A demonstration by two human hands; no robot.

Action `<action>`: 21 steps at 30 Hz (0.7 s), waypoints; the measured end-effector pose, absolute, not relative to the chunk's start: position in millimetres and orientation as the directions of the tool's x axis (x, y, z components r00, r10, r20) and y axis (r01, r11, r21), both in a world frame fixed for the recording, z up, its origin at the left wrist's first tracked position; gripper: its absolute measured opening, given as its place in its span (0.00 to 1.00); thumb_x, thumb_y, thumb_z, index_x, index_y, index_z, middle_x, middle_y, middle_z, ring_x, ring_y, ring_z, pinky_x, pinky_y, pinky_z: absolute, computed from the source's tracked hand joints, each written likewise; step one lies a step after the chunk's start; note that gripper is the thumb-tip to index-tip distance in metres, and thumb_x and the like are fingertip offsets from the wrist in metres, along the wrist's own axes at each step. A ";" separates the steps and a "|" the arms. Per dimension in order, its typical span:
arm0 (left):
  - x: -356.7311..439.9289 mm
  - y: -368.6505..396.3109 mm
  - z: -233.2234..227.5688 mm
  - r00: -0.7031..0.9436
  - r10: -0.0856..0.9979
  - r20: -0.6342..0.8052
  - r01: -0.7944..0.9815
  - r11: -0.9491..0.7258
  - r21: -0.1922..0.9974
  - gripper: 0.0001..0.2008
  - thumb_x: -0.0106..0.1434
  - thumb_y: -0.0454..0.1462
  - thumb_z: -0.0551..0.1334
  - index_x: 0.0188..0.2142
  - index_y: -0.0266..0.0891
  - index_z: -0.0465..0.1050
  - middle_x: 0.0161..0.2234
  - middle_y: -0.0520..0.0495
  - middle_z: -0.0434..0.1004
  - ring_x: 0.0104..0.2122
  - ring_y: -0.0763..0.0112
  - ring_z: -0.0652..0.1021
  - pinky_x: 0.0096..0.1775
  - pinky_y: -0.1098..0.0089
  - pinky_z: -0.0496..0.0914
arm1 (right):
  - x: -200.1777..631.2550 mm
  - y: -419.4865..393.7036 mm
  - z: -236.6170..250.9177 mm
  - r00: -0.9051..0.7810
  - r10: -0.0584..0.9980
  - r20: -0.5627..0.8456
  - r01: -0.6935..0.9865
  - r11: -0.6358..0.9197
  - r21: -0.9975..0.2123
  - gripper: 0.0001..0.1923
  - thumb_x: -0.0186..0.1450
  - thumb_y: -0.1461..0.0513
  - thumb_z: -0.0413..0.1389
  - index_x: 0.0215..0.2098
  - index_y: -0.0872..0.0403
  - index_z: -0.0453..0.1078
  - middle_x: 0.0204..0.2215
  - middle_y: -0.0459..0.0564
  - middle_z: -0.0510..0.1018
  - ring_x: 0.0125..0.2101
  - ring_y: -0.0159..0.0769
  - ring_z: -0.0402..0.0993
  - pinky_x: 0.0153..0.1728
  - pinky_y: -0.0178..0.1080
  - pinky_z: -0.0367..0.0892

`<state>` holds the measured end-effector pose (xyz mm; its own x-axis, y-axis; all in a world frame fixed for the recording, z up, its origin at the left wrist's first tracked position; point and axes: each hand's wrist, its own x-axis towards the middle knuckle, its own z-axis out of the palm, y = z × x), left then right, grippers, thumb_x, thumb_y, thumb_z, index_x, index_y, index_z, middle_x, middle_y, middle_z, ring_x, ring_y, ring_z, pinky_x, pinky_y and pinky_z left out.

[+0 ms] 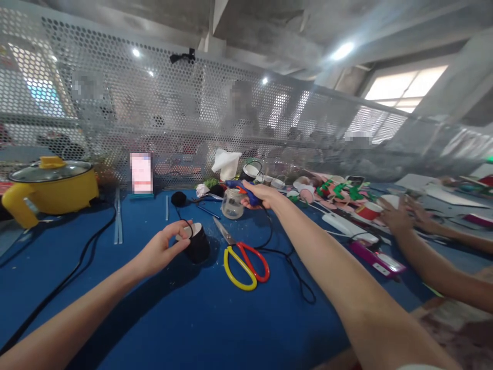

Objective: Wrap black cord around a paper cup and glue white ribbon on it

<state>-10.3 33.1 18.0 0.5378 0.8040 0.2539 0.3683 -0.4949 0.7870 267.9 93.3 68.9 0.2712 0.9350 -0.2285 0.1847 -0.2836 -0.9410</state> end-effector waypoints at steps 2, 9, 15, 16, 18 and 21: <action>-10.1 33.3 18.3 0.540 0.802 0.256 0.363 -0.496 0.789 0.09 0.57 0.42 0.54 0.26 0.39 0.60 0.51 0.34 0.65 0.54 0.56 0.64 0.53 0.54 0.55 | 271.7 90.3 70.2 0.280 0.936 -0.214 0.258 -0.288 -0.922 0.21 0.57 0.46 0.51 0.24 0.56 0.66 0.12 0.49 0.72 0.15 0.34 0.69 0.16 0.37 0.66; -9.6 33.1 19.1 0.555 0.791 0.257 0.348 -0.502 0.792 0.09 0.57 0.42 0.55 0.26 0.39 0.60 0.51 0.34 0.66 0.53 0.56 0.64 0.53 0.53 0.55 | 269.8 61.8 84.2 0.389 0.895 0.219 0.571 -0.048 -0.820 0.16 0.53 0.53 0.58 0.15 0.53 0.62 0.20 0.55 0.72 0.38 0.50 0.70 0.36 0.43 0.63; -9.0 31.5 18.9 0.572 0.776 0.267 0.337 -0.519 0.785 0.07 0.58 0.41 0.53 0.28 0.40 0.60 0.50 0.37 0.65 0.52 0.57 0.65 0.52 0.56 0.56 | 200.8 28.1 66.4 -0.128 0.876 0.464 0.659 0.425 -0.621 0.17 0.61 0.54 0.48 0.20 0.55 0.68 0.36 0.56 0.72 0.41 0.42 0.68 0.43 0.42 0.59; -8.4 30.7 19.4 0.574 0.774 0.268 0.342 -0.524 0.780 0.07 0.58 0.41 0.53 0.27 0.39 0.60 0.50 0.37 0.66 0.52 0.57 0.65 0.52 0.56 0.56 | 188.5 28.2 60.3 -0.175 0.896 0.407 0.632 0.419 -0.652 0.18 0.61 0.55 0.48 0.19 0.55 0.68 0.38 0.57 0.72 0.42 0.42 0.67 0.45 0.42 0.58; -7.1 28.9 20.9 0.583 0.768 0.265 0.362 -0.537 0.762 0.08 0.57 0.41 0.53 0.26 0.39 0.60 0.47 0.38 0.68 0.50 0.58 0.66 0.50 0.58 0.58 | 169.3 32.4 49.5 -0.223 0.941 0.255 0.579 0.338 -0.742 0.20 0.60 0.55 0.51 0.14 0.55 0.66 0.38 0.56 0.73 0.47 0.45 0.64 0.48 0.43 0.54; -6.1 26.8 22.6 0.602 0.754 0.265 0.391 -0.567 0.725 0.08 0.57 0.40 0.53 0.25 0.40 0.60 0.39 0.42 0.71 0.45 0.61 0.69 0.48 0.59 0.60 | 156.2 39.1 41.2 -0.258 0.954 0.154 0.524 0.272 -0.807 0.18 0.57 0.57 0.54 0.12 0.54 0.65 0.37 0.55 0.75 0.48 0.47 0.64 0.47 0.43 0.56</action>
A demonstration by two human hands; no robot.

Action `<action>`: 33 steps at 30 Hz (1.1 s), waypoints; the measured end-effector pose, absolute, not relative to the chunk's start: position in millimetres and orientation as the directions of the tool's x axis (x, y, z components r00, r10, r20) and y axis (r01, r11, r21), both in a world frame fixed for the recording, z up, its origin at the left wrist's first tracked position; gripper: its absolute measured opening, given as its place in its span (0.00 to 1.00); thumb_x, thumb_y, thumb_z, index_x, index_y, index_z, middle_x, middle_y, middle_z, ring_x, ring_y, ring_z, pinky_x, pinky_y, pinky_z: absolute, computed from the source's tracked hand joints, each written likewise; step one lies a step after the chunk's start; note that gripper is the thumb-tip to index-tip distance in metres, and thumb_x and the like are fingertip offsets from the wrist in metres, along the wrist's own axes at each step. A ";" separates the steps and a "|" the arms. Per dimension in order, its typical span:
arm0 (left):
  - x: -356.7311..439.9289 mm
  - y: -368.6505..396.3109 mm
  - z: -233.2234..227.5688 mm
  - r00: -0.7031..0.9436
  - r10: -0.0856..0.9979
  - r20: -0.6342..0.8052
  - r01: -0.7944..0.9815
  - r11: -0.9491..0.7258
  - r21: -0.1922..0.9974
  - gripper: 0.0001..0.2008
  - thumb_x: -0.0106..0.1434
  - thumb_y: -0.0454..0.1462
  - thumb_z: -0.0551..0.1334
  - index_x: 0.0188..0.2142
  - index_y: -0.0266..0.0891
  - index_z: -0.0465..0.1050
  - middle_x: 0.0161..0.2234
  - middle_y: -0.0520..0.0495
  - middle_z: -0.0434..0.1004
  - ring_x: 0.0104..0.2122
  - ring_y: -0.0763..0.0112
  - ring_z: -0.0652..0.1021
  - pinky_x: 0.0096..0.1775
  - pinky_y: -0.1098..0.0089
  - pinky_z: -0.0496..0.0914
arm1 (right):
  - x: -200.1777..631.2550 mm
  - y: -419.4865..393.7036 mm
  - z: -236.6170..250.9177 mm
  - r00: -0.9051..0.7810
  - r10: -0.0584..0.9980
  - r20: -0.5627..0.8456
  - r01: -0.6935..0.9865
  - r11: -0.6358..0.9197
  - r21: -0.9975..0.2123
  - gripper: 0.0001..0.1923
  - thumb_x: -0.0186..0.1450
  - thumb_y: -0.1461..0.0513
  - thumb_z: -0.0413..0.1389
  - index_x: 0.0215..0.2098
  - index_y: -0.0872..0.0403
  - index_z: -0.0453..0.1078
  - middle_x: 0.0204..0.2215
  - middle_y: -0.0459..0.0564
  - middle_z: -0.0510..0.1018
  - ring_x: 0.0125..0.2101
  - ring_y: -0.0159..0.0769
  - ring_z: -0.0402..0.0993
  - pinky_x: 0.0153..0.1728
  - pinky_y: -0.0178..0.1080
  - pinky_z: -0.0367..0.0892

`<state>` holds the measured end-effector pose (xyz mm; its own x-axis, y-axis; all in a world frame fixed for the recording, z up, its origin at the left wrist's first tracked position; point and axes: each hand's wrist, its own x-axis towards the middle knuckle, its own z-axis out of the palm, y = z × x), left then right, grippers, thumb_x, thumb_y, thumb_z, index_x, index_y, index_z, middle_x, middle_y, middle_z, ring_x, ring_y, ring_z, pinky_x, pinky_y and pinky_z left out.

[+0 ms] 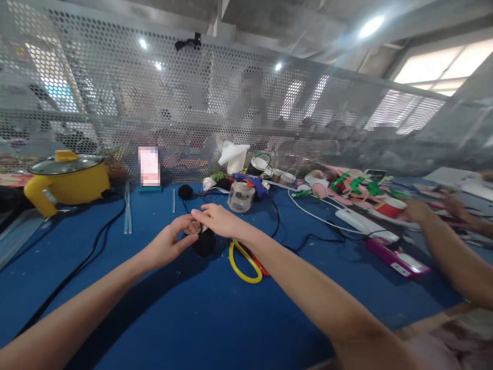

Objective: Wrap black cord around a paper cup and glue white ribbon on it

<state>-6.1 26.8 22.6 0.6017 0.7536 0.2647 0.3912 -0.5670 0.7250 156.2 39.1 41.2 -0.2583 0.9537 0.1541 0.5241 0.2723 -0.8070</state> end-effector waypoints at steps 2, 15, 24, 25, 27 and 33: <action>-6.5 26.7 22.3 0.594 0.757 0.272 0.394 -0.569 0.722 0.07 0.57 0.40 0.54 0.26 0.40 0.61 0.40 0.42 0.72 0.46 0.60 0.68 0.49 0.59 0.60 | 156.3 38.6 40.9 -0.256 0.955 0.147 0.479 0.257 -0.839 0.14 0.57 0.59 0.55 0.15 0.55 0.67 0.41 0.54 0.74 0.47 0.44 0.66 0.45 0.42 0.58; -5.1 22.9 26.7 0.661 0.746 0.087 0.122 -0.220 0.968 0.11 0.58 0.42 0.58 0.26 0.37 0.63 0.53 0.39 0.66 0.53 0.59 0.65 0.54 0.56 0.54 | 189.0 -3.4 28.6 -0.107 0.974 0.200 0.097 0.211 -0.973 0.08 0.55 0.60 0.55 0.23 0.55 0.64 0.46 0.55 0.69 0.42 0.34 0.69 0.46 0.40 0.60; -3.6 18.9 31.6 0.726 0.687 0.038 0.099 -0.159 0.982 0.10 0.58 0.41 0.59 0.26 0.35 0.65 0.54 0.39 0.64 0.54 0.57 0.64 0.52 0.58 0.57 | 193.6 -16.6 17.3 -0.058 0.983 0.173 0.002 0.174 -0.985 0.09 0.54 0.58 0.56 0.23 0.55 0.62 0.39 0.52 0.72 0.41 0.34 0.68 0.44 0.40 0.60; -3.3 18.8 31.5 0.728 0.685 0.038 0.090 -0.150 0.985 0.10 0.57 0.41 0.59 0.26 0.35 0.65 0.54 0.39 0.64 0.54 0.57 0.64 0.52 0.58 0.57 | 193.5 -17.3 16.0 -0.062 0.984 0.169 -0.001 0.170 -0.986 0.10 0.53 0.58 0.56 0.23 0.55 0.62 0.39 0.52 0.73 0.41 0.34 0.68 0.44 0.40 0.61; -3.4 19.6 30.4 0.733 0.679 0.038 0.071 -0.133 0.989 0.10 0.57 0.41 0.59 0.27 0.35 0.66 0.54 0.40 0.65 0.54 0.56 0.64 0.52 0.58 0.57 | 194.1 -18.1 13.3 -0.080 0.982 0.170 -0.007 0.170 -0.985 0.10 0.54 0.57 0.56 0.23 0.55 0.62 0.38 0.52 0.73 0.40 0.34 0.69 0.43 0.41 0.61; -5.6 24.7 24.4 0.742 0.670 0.010 0.090 -0.114 0.989 0.09 0.57 0.40 0.60 0.27 0.36 0.66 0.55 0.41 0.63 0.53 0.56 0.65 0.52 0.57 0.57 | 197.9 -17.6 4.8 -0.108 0.982 0.158 0.116 0.170 -0.979 0.11 0.56 0.55 0.54 0.26 0.54 0.63 0.30 0.49 0.75 0.33 0.34 0.70 0.37 0.39 0.63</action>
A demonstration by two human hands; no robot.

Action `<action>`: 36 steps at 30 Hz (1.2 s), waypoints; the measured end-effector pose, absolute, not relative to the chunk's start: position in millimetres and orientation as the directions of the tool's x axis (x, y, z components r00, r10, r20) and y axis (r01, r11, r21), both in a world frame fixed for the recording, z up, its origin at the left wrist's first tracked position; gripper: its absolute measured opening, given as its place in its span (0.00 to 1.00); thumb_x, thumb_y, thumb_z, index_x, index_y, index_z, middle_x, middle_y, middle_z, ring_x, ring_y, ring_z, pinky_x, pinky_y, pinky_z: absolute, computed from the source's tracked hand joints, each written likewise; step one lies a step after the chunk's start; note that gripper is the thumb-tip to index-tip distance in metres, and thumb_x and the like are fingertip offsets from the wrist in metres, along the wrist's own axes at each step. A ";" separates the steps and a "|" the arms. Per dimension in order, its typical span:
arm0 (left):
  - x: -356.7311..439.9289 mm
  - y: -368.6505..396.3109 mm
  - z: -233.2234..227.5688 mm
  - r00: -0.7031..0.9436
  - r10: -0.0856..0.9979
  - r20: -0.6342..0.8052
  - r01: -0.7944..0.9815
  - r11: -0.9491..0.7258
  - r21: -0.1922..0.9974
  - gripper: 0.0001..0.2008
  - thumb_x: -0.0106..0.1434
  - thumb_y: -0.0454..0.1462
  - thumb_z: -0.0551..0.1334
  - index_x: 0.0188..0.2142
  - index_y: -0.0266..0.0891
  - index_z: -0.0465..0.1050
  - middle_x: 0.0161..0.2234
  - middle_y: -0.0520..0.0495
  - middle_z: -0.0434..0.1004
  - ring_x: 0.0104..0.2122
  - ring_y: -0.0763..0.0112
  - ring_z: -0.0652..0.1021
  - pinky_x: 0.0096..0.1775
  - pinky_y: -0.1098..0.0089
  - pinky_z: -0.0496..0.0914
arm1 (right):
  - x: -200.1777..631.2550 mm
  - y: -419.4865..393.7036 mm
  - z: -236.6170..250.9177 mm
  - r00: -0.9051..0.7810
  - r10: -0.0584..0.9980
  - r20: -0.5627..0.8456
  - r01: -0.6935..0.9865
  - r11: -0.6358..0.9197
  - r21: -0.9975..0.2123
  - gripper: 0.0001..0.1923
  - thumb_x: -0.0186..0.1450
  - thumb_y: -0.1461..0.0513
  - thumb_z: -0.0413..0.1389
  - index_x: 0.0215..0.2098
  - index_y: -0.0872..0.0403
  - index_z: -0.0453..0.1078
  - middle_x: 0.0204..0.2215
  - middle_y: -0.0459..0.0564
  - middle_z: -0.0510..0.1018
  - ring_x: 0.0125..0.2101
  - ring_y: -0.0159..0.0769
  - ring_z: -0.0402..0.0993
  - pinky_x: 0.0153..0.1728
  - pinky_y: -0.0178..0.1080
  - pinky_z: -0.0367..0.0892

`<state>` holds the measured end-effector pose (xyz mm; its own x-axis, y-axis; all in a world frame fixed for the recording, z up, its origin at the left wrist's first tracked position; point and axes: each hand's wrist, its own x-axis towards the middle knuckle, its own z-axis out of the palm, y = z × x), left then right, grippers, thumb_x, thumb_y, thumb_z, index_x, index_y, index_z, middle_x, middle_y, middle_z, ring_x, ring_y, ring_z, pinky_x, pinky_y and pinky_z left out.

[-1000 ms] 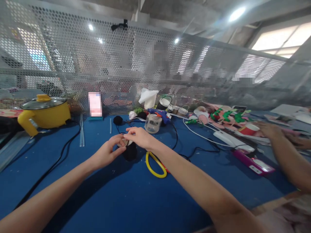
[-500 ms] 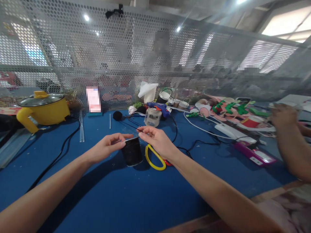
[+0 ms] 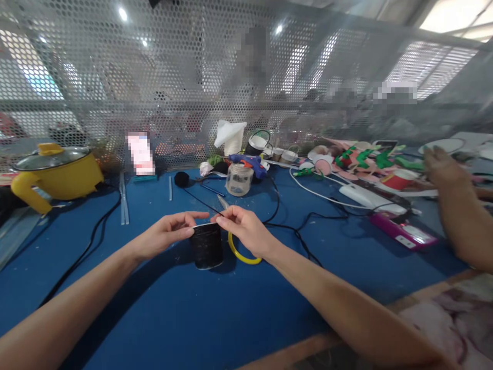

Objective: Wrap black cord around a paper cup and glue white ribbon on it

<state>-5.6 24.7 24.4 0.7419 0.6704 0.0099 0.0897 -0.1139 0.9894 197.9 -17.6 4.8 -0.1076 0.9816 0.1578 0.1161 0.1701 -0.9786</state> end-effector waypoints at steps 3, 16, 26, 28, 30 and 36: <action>-4.7 25.2 24.2 0.734 0.679 -0.012 0.145 -0.139 0.980 0.11 0.56 0.43 0.60 0.27 0.36 0.66 0.55 0.40 0.63 0.53 0.56 0.65 0.52 0.57 0.57 | 197.9 -17.4 2.1 -0.111 0.980 0.167 0.186 0.186 -0.965 0.11 0.57 0.55 0.54 0.26 0.54 0.62 0.29 0.49 0.74 0.31 0.34 0.70 0.35 0.38 0.63; 2.6 18.5 32.6 0.724 0.690 0.007 0.326 -0.351 0.878 0.09 0.54 0.40 0.60 0.30 0.36 0.65 0.51 0.39 0.66 0.51 0.58 0.66 0.51 0.60 0.57 | 191.5 -22.2 3.9 -0.068 0.972 0.226 0.339 0.236 -0.911 0.08 0.58 0.58 0.52 0.25 0.54 0.62 0.22 0.43 0.68 0.22 0.29 0.64 0.25 0.33 0.60; 15.1 2.4 29.6 0.627 0.769 0.126 0.318 -0.400 0.860 0.07 0.54 0.38 0.59 0.24 0.37 0.64 0.47 0.40 0.69 0.48 0.60 0.68 0.50 0.60 0.58 | 184.4 -28.2 1.4 -0.068 0.931 0.358 0.430 0.351 -0.831 0.08 0.60 0.58 0.51 0.26 0.54 0.62 0.24 0.45 0.71 0.24 0.30 0.66 0.27 0.34 0.63; 14.1 3.0 27.4 0.630 0.766 0.131 0.272 -0.376 0.886 0.07 0.54 0.38 0.59 0.24 0.37 0.63 0.47 0.40 0.68 0.49 0.61 0.68 0.50 0.60 0.58 | 185.9 -29.5 2.9 -0.068 0.919 0.387 0.424 0.378 -0.823 0.07 0.60 0.59 0.51 0.26 0.54 0.62 0.25 0.45 0.71 0.27 0.31 0.68 0.29 0.35 0.63; 13.6 3.5 24.8 0.634 0.761 0.135 0.233 -0.355 0.905 0.07 0.55 0.37 0.59 0.24 0.37 0.63 0.47 0.41 0.68 0.49 0.61 0.67 0.50 0.61 0.57 | 186.7 -30.6 4.2 -0.069 0.908 0.414 0.416 0.403 -0.815 0.07 0.60 0.60 0.51 0.26 0.54 0.61 0.26 0.46 0.72 0.28 0.32 0.68 0.31 0.35 0.64; 13.7 4.7 20.0 0.637 0.759 0.134 0.217 -0.343 0.914 0.06 0.55 0.37 0.59 0.25 0.36 0.64 0.47 0.39 0.66 0.48 0.62 0.68 0.50 0.61 0.57 | 183.7 -32.2 5.9 -0.064 0.892 0.448 0.448 0.427 -0.786 0.07 0.60 0.61 0.51 0.25 0.54 0.61 0.26 0.47 0.72 0.28 0.32 0.69 0.31 0.37 0.64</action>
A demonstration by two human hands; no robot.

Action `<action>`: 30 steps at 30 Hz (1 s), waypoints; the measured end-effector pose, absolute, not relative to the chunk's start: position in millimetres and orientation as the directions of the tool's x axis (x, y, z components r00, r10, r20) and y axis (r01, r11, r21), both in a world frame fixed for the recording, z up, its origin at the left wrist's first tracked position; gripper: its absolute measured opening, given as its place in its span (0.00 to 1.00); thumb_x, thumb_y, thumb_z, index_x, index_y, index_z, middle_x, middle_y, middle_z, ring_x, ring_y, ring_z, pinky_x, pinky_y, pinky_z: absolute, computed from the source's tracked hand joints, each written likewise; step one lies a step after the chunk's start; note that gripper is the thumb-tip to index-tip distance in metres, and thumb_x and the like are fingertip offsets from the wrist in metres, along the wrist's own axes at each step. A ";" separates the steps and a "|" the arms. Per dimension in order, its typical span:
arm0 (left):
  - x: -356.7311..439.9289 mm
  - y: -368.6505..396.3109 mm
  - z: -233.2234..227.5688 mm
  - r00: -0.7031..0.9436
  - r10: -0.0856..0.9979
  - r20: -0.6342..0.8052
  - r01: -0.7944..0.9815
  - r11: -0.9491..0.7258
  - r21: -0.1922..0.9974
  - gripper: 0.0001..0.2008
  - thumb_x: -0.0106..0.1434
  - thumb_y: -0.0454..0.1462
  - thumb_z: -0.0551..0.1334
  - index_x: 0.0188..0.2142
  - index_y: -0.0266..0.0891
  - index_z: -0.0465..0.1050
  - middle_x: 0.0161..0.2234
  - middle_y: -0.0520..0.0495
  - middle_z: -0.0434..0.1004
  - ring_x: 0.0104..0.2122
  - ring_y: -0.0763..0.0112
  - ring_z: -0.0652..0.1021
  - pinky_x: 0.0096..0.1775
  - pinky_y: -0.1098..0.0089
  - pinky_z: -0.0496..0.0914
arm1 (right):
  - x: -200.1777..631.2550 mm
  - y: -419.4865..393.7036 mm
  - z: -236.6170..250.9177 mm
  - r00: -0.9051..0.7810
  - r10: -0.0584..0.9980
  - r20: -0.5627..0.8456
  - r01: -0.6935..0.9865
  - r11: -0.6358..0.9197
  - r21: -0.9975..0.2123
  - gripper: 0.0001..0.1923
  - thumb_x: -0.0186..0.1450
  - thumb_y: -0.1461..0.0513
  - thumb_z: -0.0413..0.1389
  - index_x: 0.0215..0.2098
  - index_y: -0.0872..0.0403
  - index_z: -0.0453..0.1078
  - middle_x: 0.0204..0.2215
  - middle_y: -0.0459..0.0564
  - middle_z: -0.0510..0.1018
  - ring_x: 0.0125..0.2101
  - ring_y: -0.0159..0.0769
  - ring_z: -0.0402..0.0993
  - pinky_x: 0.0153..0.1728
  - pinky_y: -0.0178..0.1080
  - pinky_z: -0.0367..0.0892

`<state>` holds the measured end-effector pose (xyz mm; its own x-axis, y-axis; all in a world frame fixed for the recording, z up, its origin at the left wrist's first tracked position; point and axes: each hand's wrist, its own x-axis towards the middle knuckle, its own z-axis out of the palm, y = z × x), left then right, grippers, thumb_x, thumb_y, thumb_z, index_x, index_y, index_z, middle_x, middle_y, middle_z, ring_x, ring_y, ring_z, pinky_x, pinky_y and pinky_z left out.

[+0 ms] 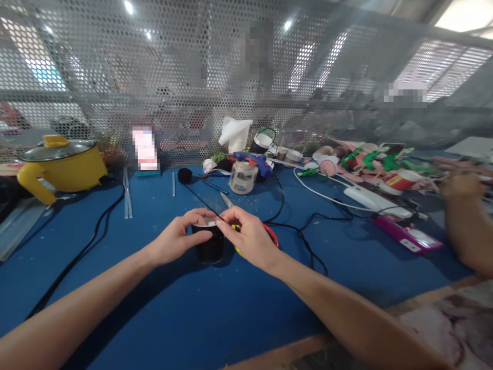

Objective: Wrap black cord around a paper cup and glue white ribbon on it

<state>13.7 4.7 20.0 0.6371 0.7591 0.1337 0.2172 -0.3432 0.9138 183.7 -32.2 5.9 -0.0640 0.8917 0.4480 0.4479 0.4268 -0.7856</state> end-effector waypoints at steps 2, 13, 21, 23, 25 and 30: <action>14.3 4.0 20.6 0.635 0.760 0.140 0.242 -0.368 0.898 0.07 0.54 0.37 0.59 0.25 0.37 0.63 0.47 0.39 0.66 0.48 0.62 0.68 0.50 0.61 0.58 | 182.4 -33.2 7.1 -0.062 0.884 0.463 0.470 0.435 -0.768 0.07 0.60 0.62 0.50 0.25 0.54 0.60 0.25 0.47 0.71 0.27 0.32 0.68 0.30 0.36 0.64; 20.0 -5.8 28.1 0.548 0.814 0.192 0.355 -0.435 0.828 0.04 0.52 0.36 0.57 0.23 0.38 0.64 0.42 0.42 0.71 0.48 0.61 0.68 0.49 0.62 0.60 | 175.9 -36.2 6.3 -0.079 0.829 0.553 0.528 0.506 -0.682 0.06 0.59 0.64 0.51 0.24 0.53 0.59 0.25 0.47 0.71 0.28 0.33 0.68 0.31 0.36 0.64; 19.2 -6.0 33.6 0.551 0.822 0.147 0.261 -0.336 0.905 0.08 0.52 0.38 0.58 0.20 0.37 0.64 0.35 0.44 0.72 0.43 0.61 0.70 0.47 0.62 0.60 | 178.4 -36.4 14.3 -0.080 0.873 0.482 0.460 0.461 -0.759 0.04 0.59 0.62 0.52 0.27 0.54 0.64 0.27 0.48 0.74 0.29 0.33 0.70 0.33 0.37 0.65; 18.3 -5.3 32.7 0.547 0.828 0.122 0.214 -0.279 0.936 0.08 0.52 0.38 0.59 0.21 0.37 0.65 0.35 0.45 0.71 0.43 0.62 0.70 0.47 0.63 0.60 | 182.3 -34.2 21.0 -0.079 0.892 0.446 0.409 0.437 -0.801 0.05 0.60 0.61 0.51 0.30 0.54 0.66 0.30 0.49 0.75 0.31 0.33 0.71 0.34 0.37 0.66; 17.2 -3.9 30.6 0.540 0.835 0.107 0.170 -0.232 0.958 0.08 0.52 0.39 0.60 0.21 0.37 0.65 0.37 0.45 0.71 0.44 0.63 0.69 0.48 0.63 0.58 | 187.6 -30.9 28.3 -0.059 0.897 0.439 0.381 0.427 -0.820 0.08 0.61 0.60 0.49 0.33 0.55 0.67 0.32 0.50 0.76 0.32 0.33 0.72 0.34 0.36 0.66; 14.2 3.0 24.0 0.517 0.850 0.104 0.105 -0.184 0.977 0.09 0.51 0.40 0.62 0.24 0.36 0.66 0.42 0.42 0.69 0.47 0.62 0.67 0.51 0.62 0.55 | 209.8 -17.7 45.9 0.129 0.854 0.505 0.453 0.402 -0.796 0.09 0.55 0.58 0.56 0.24 0.55 0.62 0.23 0.47 0.73 0.23 0.30 0.69 0.26 0.34 0.65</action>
<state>14.2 3.0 24.0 0.5172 0.8495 0.1043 0.1051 -0.1839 0.9773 209.8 -17.7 45.9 0.1285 0.8536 0.5048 0.4528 0.4023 -0.7956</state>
